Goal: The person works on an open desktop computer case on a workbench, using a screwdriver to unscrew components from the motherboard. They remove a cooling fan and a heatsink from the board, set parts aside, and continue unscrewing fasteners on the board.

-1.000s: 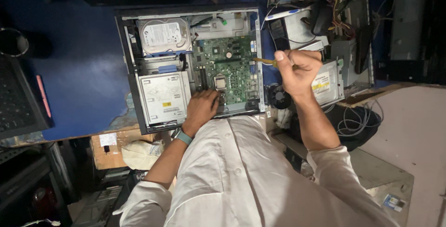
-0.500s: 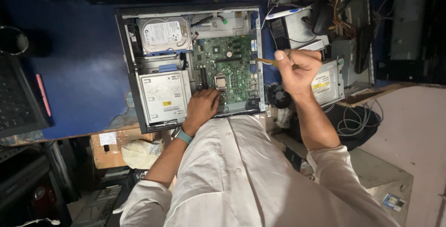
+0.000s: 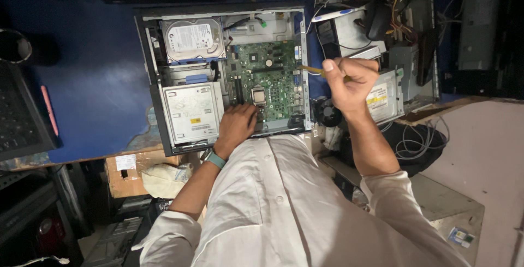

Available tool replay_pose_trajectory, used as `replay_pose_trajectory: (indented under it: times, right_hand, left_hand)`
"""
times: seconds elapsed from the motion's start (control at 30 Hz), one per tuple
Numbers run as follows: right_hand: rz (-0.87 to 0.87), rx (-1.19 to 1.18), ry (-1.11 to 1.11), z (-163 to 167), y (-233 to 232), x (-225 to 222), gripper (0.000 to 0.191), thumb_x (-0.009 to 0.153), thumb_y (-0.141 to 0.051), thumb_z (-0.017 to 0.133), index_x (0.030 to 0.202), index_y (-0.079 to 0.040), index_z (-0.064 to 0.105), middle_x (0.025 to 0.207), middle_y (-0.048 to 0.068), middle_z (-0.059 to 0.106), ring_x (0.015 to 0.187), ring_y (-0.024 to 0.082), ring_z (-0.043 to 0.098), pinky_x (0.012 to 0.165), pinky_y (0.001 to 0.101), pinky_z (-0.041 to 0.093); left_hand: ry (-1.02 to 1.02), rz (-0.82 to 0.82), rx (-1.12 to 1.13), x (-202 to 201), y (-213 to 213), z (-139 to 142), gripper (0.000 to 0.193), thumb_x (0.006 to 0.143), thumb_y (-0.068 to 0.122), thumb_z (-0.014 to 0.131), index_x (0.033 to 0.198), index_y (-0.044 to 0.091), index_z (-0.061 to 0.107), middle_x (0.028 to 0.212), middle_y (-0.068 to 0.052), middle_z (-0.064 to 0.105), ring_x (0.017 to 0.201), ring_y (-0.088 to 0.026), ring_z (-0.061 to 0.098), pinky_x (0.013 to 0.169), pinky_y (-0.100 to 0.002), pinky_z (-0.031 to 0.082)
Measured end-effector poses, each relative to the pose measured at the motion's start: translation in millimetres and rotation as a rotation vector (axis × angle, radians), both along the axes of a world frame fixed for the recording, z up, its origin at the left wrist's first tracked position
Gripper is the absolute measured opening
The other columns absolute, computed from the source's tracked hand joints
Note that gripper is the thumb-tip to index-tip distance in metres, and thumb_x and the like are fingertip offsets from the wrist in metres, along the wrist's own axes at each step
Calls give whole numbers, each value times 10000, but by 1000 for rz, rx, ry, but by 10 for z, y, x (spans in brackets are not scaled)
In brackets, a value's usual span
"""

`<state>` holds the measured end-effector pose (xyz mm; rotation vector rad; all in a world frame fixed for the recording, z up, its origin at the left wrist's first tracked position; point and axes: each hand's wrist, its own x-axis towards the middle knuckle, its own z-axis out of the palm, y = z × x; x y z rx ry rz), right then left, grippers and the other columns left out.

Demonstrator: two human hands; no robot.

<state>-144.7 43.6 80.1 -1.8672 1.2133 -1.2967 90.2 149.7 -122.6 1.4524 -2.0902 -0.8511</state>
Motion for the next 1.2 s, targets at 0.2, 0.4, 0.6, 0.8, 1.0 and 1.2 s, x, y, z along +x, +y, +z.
replay_pose_trajectory:
  times: [0.2,0.4,0.6,0.8,1.0,1.2]
  right_hand:
    - [-10,25,-34,-6,15,-23,495,997,32,696,613,-6,386,573,34,452,536,95,449,513,237,382]
    - [10,13,-29,3,7,-18,490,1009,23,691,615,-7,401,573,30,468,539,98,491,532,251,411]
    - [-14,17,6,21,-15,-20,493,1008,7,697,610,-4,406,569,29,478,527,91,475,534,255,386]
    - [-10,-4,1,-2,1,-48,494,1001,5,703,612,-2,400,566,29,460,523,90,455,496,241,364]
    - [-5,17,-18,-25,97,-37,484,1019,3,700,632,-1,408,585,33,484,529,91,479,512,241,389]
    - [-5,4,7,-18,64,-45,470,1013,-1,697,626,4,429,586,41,509,539,99,495,511,242,393]
  left_hand:
    - [-8,0,-7,-13,10,-33,155,893,197,651,1013,99,666,1008,-90,694,935,-300,660,834,-459,501]
    - [-9,-8,5,-12,10,-38,157,893,194,655,1017,99,668,1008,-89,692,935,-299,661,831,-459,499]
    - [-10,-12,2,-14,-19,-7,150,896,194,657,1012,101,667,1008,-87,691,926,-294,658,826,-447,499]
    - [-14,-22,-6,-12,-13,-2,177,878,185,660,1028,92,667,1020,-94,688,927,-296,655,807,-444,496]
    - [-2,-8,-18,-18,77,-47,188,877,193,656,1037,96,675,1045,-91,695,937,-296,657,823,-455,497]
    - [-9,-6,6,-26,61,-50,173,898,194,647,1038,96,676,1048,-89,696,942,-295,659,826,-456,499]
